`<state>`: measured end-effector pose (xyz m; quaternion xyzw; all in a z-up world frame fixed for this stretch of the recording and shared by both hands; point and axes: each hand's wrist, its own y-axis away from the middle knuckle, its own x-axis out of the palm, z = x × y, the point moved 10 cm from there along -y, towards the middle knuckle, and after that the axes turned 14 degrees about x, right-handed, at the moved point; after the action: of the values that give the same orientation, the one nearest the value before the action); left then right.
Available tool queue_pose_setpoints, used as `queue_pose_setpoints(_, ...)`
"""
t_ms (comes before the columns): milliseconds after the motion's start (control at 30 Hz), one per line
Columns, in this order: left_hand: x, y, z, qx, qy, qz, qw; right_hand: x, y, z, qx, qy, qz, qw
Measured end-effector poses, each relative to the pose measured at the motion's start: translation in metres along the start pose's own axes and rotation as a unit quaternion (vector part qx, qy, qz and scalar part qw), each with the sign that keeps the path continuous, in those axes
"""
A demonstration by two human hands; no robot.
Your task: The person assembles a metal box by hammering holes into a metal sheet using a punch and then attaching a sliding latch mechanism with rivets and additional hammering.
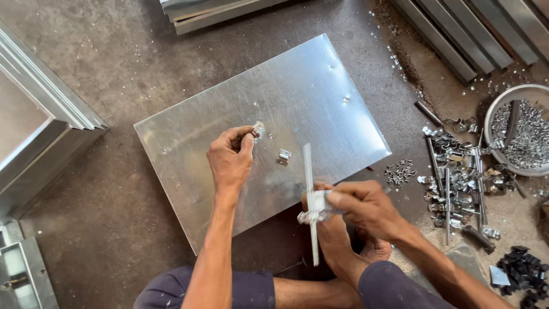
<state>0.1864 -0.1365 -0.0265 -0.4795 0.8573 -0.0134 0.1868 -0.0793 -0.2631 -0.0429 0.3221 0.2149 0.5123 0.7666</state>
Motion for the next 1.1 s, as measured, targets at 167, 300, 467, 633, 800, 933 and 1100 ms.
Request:
queue_pose_setpoints(167, 0.043, 0.042, 0.015, -0.162, 0.137, 0.106, 0.972, 0.036, -0.001, -0.001, -0.031, 0.052, 0.065, 0.996)
queue_pose_setpoints(300, 0.043, 0.054, 0.001, -0.169, 0.11, 0.158, 0.967, 0.034, -0.002, -0.007, 0.004, 0.106, 0.037, 0.994)
queue_pose_setpoints(467, 0.034, 0.059, -0.005, -0.173, 0.152, 0.178, 0.957, 0.023, 0.007, -0.01, 0.007, 0.13, 0.019, 0.991)
queue_pose_setpoints(633, 0.035, 0.067, -0.004, -0.181, 0.177, 0.196, 0.947, 0.024, 0.007, -0.016, -0.004, 0.172, 0.021, 0.985)
queue_pose_setpoints(800, 0.051, 0.082, -0.007, -0.194, 0.193, 0.259, 0.926, 0.02, 0.002, -0.019, -0.02, 0.139, 0.006, 0.99)
queue_pose_setpoints(933, 0.055, 0.082, -0.011, -0.136, 0.128, 0.265, 0.946, 0.006, 0.003, -0.013, -0.007, 0.043, 0.007, 0.999)
queue_pose_setpoints(1100, 0.03, 0.059, -0.042, 0.131, -0.188, 0.07, 0.971, -0.004, 0.011, 0.021, -0.052, -0.032, -0.001, 0.998)
